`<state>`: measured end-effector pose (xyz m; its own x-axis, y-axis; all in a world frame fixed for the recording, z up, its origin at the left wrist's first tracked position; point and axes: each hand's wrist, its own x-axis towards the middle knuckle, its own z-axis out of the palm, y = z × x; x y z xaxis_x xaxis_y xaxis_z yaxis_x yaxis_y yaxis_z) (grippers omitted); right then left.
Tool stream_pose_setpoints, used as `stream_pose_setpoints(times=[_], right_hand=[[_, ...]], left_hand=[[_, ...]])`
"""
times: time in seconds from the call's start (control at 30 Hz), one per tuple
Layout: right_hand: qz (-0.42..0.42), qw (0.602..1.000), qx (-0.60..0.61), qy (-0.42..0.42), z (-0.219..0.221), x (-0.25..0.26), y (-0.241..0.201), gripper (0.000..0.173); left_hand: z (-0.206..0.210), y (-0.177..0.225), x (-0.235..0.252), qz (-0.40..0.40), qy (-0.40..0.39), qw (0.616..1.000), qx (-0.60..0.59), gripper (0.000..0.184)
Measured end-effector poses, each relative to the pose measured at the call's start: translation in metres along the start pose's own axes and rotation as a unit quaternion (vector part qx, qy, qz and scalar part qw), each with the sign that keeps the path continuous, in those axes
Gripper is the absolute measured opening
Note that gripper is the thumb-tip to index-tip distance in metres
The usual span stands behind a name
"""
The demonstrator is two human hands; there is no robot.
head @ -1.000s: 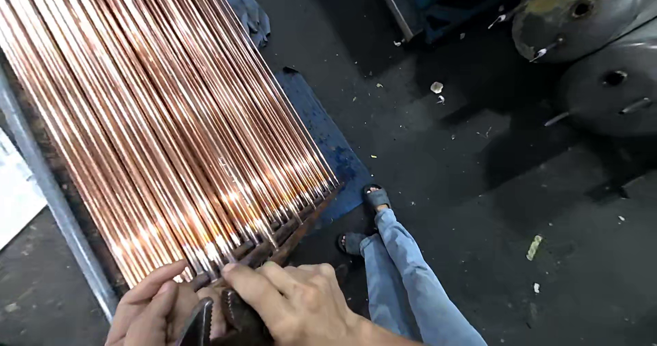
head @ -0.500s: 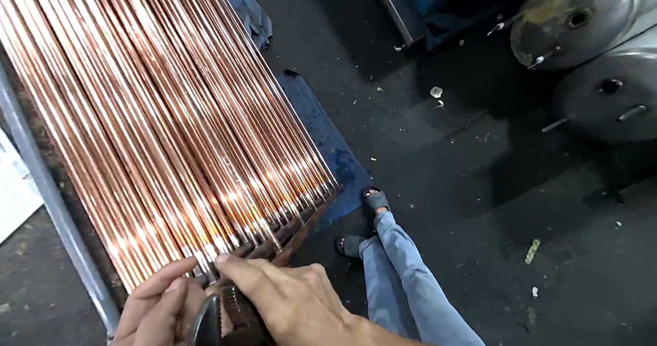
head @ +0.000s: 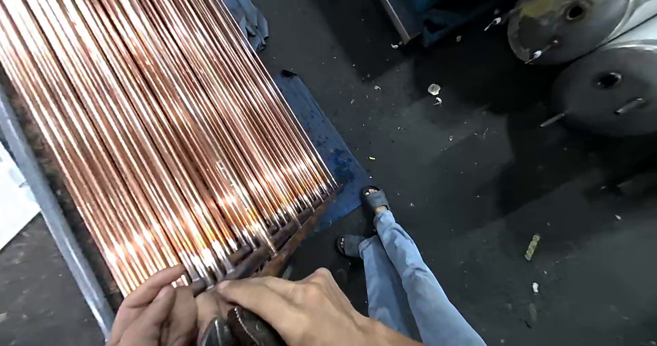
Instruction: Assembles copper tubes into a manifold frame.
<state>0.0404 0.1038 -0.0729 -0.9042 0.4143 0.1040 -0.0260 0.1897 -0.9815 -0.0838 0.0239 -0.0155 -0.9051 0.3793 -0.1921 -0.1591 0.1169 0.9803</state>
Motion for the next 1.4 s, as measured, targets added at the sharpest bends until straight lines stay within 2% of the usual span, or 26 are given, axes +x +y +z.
stream_pose_setpoints(times=[0.07,0.17,0.23,0.33,0.4,0.47,0.53,0.57,0.6,0.73,0.8,0.9,0.97,1.03,1.13,1.17,1.3,1.33,1.4], right_hand=[[-0.012,0.999,-0.041,0.034,0.000,-0.001,0.002,0.060],[-0.029,0.992,-0.096,0.083,0.006,0.003,0.003,0.049],[-0.009,0.996,-0.068,0.053,0.006,0.006,0.001,0.056],[0.017,0.999,0.015,-0.031,0.003,0.003,-0.003,0.076],[0.008,0.999,0.007,-0.036,0.002,0.003,-0.004,0.076],[-0.017,0.998,-0.058,0.025,0.002,0.006,-0.001,0.065],[-0.043,0.988,-0.105,0.106,0.007,0.010,0.006,0.048],[-0.046,0.986,-0.100,0.124,0.010,0.011,0.009,0.046],[-0.036,0.989,-0.079,0.120,0.011,0.011,0.010,0.050],[0.036,0.998,0.041,0.021,0.002,0.003,0.007,0.087],[0.039,0.999,0.032,-0.005,-0.006,-0.001,0.003,0.089],[0.013,0.994,-0.085,0.071,-0.008,-0.003,0.003,0.073],[-0.010,0.986,-0.121,0.115,-0.006,-0.002,0.006,0.064],[-0.013,0.991,-0.091,0.093,-0.006,-0.001,0.005,0.064],[-0.010,1.000,-0.005,0.011,-0.012,-0.003,0.002,0.077],[-0.017,1.000,-0.012,0.012,-0.012,-0.003,0.001,0.074],[-0.057,0.976,-0.159,0.139,-0.004,0.005,0.004,0.045],[-0.050,0.977,-0.156,0.137,-0.003,0.005,0.004,0.045],[-0.017,0.992,-0.094,0.082,-0.006,0.005,0.001,0.063]], left_hand=[[0.007,-0.001,-0.005,-0.001,0.021,0.999,-0.030,0.035],[0.002,-0.002,-0.004,-0.001,0.003,0.999,-0.041,0.036],[-0.001,-0.002,-0.003,0.000,-0.002,1.000,-0.030,0.035],[0.000,-0.001,-0.003,0.020,0.004,1.000,0.006,0.035],[0.002,-0.004,-0.007,0.049,0.035,0.998,0.013,0.032],[0.006,-0.006,-0.010,0.075,0.045,0.996,-0.011,0.029],[0.012,-0.004,-0.011,0.064,0.047,0.996,-0.033,0.029],[0.015,-0.002,-0.011,0.053,0.042,0.997,-0.036,0.030],[0.019,0.000,-0.009,0.046,0.038,0.998,-0.031,0.032],[0.030,0.004,-0.010,0.026,0.046,0.999,-0.007,0.033],[0.035,0.005,-0.011,0.028,0.053,0.998,-0.007,0.034],[0.041,0.004,-0.012,0.038,0.062,0.997,-0.025,0.033],[0.043,0.006,-0.011,0.025,0.062,0.997,-0.038,0.034],[0.044,0.008,-0.011,0.011,0.058,0.997,-0.040,0.034],[0.040,0.007,-0.011,0.022,0.052,0.998,-0.006,0.035],[0.036,0.005,-0.010,0.026,0.046,0.999,0.003,0.035],[0.032,0.005,-0.010,0.012,0.031,0.999,-0.026,0.034],[0.033,0.007,-0.010,0.011,0.031,0.999,-0.023,0.035],[0.040,0.009,-0.011,0.006,0.040,0.999,-0.023,0.035]])
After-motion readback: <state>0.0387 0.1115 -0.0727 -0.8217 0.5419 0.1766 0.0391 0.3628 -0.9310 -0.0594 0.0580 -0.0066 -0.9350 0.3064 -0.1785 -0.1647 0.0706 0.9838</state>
